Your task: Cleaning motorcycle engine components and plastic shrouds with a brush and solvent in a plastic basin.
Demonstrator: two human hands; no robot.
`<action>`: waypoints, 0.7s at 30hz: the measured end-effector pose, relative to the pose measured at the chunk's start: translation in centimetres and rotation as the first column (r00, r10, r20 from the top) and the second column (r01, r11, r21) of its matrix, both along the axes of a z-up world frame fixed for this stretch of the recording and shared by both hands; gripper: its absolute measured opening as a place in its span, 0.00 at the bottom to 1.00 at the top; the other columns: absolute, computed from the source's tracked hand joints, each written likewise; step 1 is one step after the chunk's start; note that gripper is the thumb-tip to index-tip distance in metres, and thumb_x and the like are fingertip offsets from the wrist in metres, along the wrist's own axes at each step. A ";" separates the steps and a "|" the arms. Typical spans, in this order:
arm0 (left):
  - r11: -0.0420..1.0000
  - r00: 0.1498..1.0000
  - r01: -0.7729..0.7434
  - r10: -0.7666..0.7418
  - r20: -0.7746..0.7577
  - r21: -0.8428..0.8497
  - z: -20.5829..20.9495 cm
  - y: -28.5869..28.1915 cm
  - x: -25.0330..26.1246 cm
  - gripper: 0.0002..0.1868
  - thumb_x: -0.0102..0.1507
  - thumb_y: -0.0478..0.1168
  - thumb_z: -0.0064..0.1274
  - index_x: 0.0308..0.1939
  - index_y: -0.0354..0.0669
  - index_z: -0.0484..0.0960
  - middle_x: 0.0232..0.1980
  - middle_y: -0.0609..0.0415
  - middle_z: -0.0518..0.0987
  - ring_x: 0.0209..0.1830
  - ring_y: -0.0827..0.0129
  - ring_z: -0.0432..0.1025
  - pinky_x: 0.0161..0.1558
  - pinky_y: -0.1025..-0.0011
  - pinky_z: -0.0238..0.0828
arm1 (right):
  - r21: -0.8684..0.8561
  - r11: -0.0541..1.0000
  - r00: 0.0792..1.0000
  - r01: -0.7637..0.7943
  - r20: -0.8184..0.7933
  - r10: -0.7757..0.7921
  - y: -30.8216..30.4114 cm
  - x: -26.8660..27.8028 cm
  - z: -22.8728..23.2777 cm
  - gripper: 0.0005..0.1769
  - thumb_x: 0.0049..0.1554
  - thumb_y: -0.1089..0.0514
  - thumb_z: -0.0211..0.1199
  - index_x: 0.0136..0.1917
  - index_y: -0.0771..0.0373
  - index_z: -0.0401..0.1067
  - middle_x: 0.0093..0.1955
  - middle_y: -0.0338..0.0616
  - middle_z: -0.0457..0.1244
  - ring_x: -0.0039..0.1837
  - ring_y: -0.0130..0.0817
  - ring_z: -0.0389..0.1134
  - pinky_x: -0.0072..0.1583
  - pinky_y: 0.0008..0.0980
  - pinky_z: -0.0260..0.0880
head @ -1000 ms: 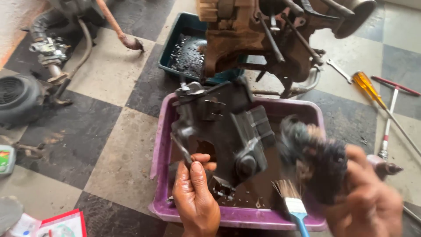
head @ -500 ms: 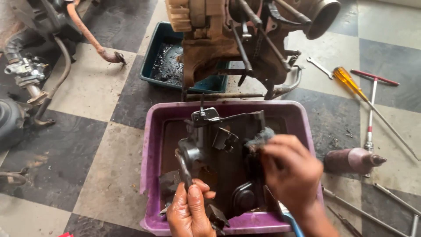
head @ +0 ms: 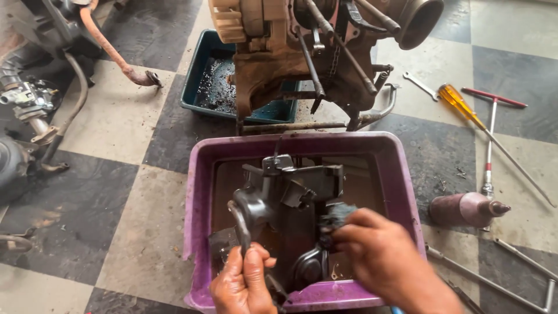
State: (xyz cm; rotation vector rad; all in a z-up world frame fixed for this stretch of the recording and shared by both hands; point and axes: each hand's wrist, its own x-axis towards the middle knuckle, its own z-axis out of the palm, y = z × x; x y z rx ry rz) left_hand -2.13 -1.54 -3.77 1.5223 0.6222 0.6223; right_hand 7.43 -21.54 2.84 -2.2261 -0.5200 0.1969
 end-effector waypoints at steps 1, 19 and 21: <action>0.997 0.998 0.048 -0.046 -0.043 0.053 0.6 0.1 0.2 0.12 0.68 0.38 0.50 0.34 0.32 0.82 0.28 0.52 0.82 0.27 0.71 0.79 0.35 0.74 0.80 | -0.065 0.998 0.999 0.001 0.051 0.003 -1.1 0.4 0.0 0.13 0.45 0.71 0.66 0.44 0.61 0.81 0.44 0.46 0.69 0.43 0.37 0.75 0.43 0.31 0.76; 0.989 0.990 0.142 -0.142 -0.010 0.052 0.2 -1.3 -0.6 0.17 0.69 0.41 0.48 0.31 0.31 0.81 0.26 0.51 0.82 0.26 0.71 0.78 0.34 0.72 0.80 | 0.224 0.956 0.902 0.188 0.345 -0.258 2.3 -2.2 2.2 0.15 0.51 0.73 0.63 0.51 0.64 0.80 0.47 0.44 0.68 0.43 0.29 0.74 0.45 0.25 0.78; 0.985 0.987 0.160 -0.161 0.003 0.058 -0.2 -2.0 -0.6 0.17 0.69 0.41 0.48 0.32 0.31 0.81 0.26 0.52 0.82 0.25 0.71 0.79 0.33 0.72 0.80 | 0.293 0.910 0.815 0.293 0.422 -0.398 0.2 -1.3 2.5 0.11 0.60 0.73 0.64 0.55 0.66 0.78 0.51 0.45 0.69 0.50 0.31 0.74 0.52 0.26 0.78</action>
